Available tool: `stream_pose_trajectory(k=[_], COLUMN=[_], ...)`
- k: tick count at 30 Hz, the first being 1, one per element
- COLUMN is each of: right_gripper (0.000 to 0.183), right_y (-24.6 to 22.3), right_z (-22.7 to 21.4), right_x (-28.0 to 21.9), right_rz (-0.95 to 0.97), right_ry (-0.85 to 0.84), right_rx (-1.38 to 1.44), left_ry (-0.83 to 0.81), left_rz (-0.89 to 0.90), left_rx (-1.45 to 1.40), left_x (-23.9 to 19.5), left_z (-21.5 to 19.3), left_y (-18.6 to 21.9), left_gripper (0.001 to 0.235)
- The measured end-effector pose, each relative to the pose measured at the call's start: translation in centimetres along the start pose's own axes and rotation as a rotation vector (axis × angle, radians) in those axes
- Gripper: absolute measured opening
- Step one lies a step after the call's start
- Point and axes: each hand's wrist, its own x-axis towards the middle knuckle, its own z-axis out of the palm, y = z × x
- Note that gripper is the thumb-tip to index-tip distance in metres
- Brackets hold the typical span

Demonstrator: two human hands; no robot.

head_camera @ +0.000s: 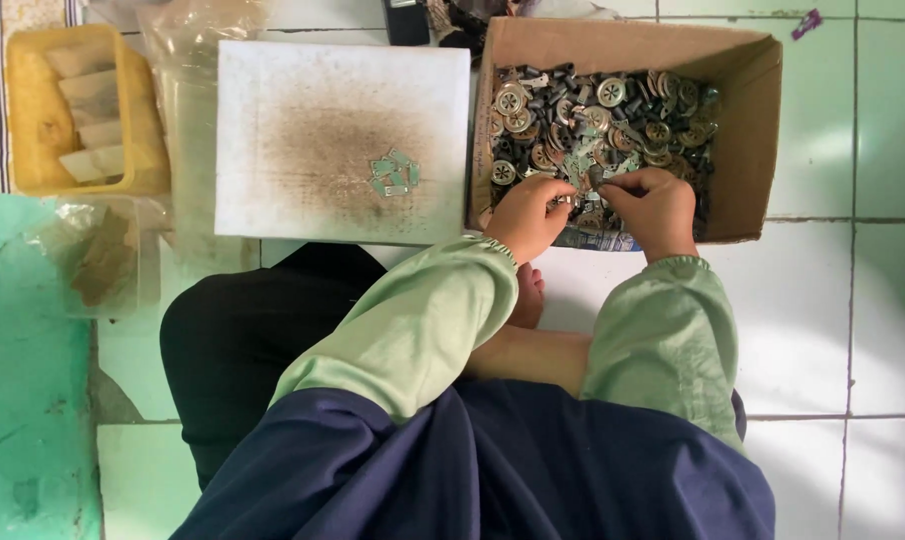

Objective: The person picks up small green metal components from a cardboard box filled with various circular metal parts, places them onto a white board to arrange them, and then slides them into a small clear plastic bag.

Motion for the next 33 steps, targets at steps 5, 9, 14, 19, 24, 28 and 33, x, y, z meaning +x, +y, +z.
stream_pose_trajectory(k=[5, 9, 14, 19, 24, 28, 33], right_gripper=[0.015, 0.016, 0.012, 0.013, 0.013, 0.012, 0.027], right_y=[-1.9, -2.7, -5.4, -6.8, -7.3, -3.3, -0.2], right_z=[-0.1, 0.3, 1.4, 3.0, 2.0, 1.1, 1.1], right_x=[-2.5, -4.3, -5.2, -4.6, -3.8, -0.7, 2.9], right_rz=[-0.016, 0.002, -0.064, -0.177, -0.141, -0.106, 0.0], right_ry=[0.102, 0.208, 0.181, 0.066, 0.009, -0.021, -0.317], right_rx=[0.081, 0.175, 0.172, 0.243, 0.274, 0.189, -0.473], left_ry=[0.12, 0.148, 0.2, 0.206, 0.17, 0.197, 0.256], left_rz=[-0.003, 0.033, 0.059, 0.009, -0.094, -0.052, -0.001], left_rx=[0.007, -0.061, -0.06, -0.071, -0.101, -0.145, 0.001], left_x=[-3.3, -6.8, -7.9, -4.6, -1.1, -0.5, -0.5], left_z=[-0.8, -2.2, -3.0, -2.2, -0.9, -0.7, 0.4], left_y=[0.7, 0.6, 0.1, 1.3, 1.1, 0.6, -2.3], left_gripper=[0.027, 0.025, 0.031, 0.046, 0.023, 0.015, 0.011])
